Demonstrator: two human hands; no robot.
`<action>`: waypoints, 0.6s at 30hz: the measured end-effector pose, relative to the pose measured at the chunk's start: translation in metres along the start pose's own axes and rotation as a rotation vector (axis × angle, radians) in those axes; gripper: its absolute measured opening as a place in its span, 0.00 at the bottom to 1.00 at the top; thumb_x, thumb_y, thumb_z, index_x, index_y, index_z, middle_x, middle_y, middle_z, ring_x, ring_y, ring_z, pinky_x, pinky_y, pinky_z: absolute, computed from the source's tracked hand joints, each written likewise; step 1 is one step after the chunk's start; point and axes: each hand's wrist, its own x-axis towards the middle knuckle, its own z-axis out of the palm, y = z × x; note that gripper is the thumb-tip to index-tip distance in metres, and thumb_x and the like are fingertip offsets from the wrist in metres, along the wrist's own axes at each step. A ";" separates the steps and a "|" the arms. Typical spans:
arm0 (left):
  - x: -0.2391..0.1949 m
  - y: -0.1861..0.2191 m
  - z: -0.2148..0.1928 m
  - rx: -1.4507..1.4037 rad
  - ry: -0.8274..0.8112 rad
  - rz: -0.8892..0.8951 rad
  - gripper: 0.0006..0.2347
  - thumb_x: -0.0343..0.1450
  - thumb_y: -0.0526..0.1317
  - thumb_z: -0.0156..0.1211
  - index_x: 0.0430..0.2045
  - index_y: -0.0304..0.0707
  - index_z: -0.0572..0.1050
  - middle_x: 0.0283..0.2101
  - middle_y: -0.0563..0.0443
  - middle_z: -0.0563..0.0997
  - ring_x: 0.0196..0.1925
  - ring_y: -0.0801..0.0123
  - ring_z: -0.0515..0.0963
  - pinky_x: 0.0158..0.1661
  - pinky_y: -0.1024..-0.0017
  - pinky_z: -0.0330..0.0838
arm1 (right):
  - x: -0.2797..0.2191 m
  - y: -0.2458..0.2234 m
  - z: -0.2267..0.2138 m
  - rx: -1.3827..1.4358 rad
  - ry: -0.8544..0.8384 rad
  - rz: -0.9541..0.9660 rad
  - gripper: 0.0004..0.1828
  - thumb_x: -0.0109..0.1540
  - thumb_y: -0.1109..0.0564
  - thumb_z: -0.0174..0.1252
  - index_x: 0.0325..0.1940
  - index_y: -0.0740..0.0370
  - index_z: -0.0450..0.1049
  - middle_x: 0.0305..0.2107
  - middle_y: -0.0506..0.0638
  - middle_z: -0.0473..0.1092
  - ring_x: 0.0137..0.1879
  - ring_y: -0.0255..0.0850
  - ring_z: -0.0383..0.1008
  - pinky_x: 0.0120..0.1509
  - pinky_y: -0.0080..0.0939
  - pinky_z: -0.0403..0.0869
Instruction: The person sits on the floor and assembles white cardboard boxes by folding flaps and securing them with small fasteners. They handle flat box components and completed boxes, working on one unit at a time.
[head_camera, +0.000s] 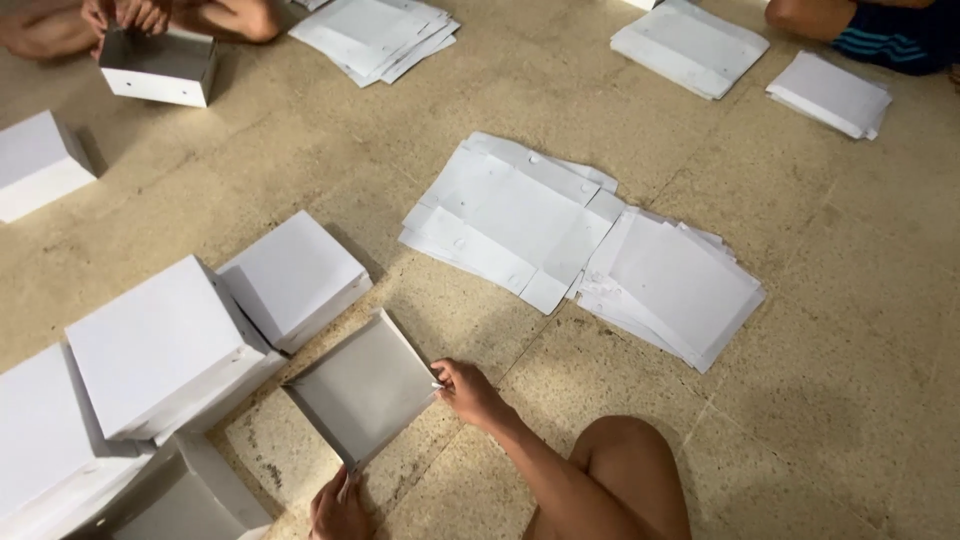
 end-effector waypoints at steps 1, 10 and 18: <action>0.000 -0.004 0.012 -0.003 -0.004 0.010 0.03 0.67 0.46 0.68 0.30 0.62 0.86 0.47 0.77 0.83 0.50 0.83 0.78 0.39 0.81 0.77 | 0.001 -0.003 -0.003 0.003 0.010 0.004 0.27 0.62 0.64 0.60 0.65 0.61 0.64 0.48 0.60 0.73 0.50 0.47 0.78 0.51 0.42 0.79; 0.000 0.019 -0.004 -0.459 0.157 -0.092 0.14 0.66 0.31 0.75 0.45 0.37 0.83 0.38 0.51 0.81 0.39 0.73 0.73 0.29 0.78 0.67 | 0.011 0.024 0.012 -0.115 -0.046 0.045 0.23 0.66 0.56 0.57 0.63 0.69 0.67 0.53 0.63 0.69 0.61 0.53 0.69 0.64 0.50 0.70; 0.001 0.027 -0.014 -0.437 0.137 -0.031 0.12 0.68 0.27 0.72 0.46 0.31 0.82 0.38 0.47 0.81 0.45 0.65 0.74 0.43 0.72 0.73 | 0.007 0.013 0.007 -0.212 -0.100 0.028 0.27 0.62 0.59 0.59 0.66 0.66 0.66 0.53 0.61 0.66 0.54 0.48 0.72 0.56 0.44 0.75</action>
